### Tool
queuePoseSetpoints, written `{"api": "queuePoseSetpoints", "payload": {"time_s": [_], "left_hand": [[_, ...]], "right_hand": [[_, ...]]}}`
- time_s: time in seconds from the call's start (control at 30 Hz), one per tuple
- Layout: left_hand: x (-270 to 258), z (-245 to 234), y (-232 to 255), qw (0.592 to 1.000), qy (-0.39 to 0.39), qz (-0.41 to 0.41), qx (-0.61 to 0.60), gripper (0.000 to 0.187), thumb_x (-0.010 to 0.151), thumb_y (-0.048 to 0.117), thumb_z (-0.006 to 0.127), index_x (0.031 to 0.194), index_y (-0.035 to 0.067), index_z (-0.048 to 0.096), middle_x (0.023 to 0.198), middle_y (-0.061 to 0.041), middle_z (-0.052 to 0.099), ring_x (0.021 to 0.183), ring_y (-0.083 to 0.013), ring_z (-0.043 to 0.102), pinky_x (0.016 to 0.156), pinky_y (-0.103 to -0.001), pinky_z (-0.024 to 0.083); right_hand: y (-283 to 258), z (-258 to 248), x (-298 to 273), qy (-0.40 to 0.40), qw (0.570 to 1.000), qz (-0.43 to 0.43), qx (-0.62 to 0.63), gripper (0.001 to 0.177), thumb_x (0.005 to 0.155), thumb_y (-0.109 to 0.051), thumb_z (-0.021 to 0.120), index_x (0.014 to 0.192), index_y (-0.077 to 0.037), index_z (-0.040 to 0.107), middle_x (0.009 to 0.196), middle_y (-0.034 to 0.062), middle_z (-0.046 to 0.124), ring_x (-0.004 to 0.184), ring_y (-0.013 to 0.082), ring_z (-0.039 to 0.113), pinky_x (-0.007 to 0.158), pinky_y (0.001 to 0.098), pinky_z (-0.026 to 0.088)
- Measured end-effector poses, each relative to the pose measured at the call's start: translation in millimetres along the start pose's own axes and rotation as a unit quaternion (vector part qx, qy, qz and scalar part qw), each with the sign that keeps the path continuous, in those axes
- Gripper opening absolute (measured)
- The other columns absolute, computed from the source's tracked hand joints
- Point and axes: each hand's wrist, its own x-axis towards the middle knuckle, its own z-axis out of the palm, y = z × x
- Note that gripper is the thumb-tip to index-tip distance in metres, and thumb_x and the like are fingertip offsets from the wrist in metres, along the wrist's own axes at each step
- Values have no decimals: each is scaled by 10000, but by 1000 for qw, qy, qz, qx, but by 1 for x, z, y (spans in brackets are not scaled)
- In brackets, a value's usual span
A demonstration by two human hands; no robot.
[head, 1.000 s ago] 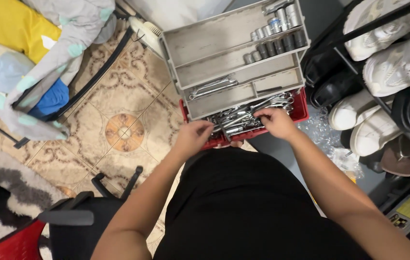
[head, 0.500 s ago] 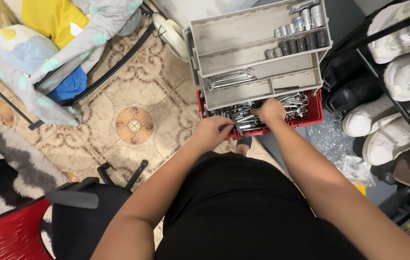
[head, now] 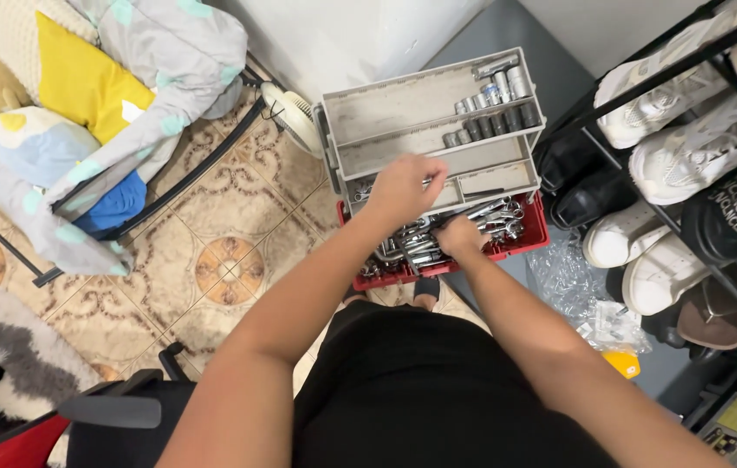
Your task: Organizing wrenches and sockets inside a multi-tier metal toolbox.
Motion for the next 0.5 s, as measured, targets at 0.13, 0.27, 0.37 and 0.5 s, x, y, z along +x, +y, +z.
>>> {"api": "queuePoseSetpoints", "payload": {"time_s": [0.13, 0.27, 0.37, 0.5], "left_hand": [[50, 17, -24, 1000, 10, -9, 25, 76, 888, 171, 685, 888, 127, 746, 862, -121, 733, 890, -361, 676, 778, -481, 539], [90, 38, -50, 998, 15, -68, 10, 87, 882, 181, 684, 913, 154, 760, 927, -97, 769, 906, -332, 710, 830, -453, 576], [115, 58, -64, 997, 25, -69, -6, 111, 859, 173, 709, 948, 132, 760, 972, -121, 770, 947, -329, 718, 848, -451, 572], [140, 75, -75, 994, 19, -110, 19, 258, 814, 235, 767, 1044, 120, 760, 1062, -150, 755, 986, -342, 709, 873, -452, 545]], "right_hand": [[39, 32, 26, 6, 1000, -21, 14, 324, 851, -391, 721, 1098, -203, 812, 1230, 110, 729, 1157, 332, 654, 1029, 670, 381], [108, 59, 61, 81, 949, -190, 238, 221, 979, -248, 732, 1089, -71, 808, 1064, 188, 785, 959, 313, 741, 904, 456, 584], [97, -21, 14, -71, 853, -203, 475, 170, 989, -106, 669, 1088, -4, 762, 1097, 120, 762, 933, 238, 743, 848, 416, 600], [101, -87, 6, -114, 754, -239, 601, 134, 970, 26, 645, 1086, 69, 699, 1143, 130, 753, 1019, 235, 752, 959, 395, 620]]}}
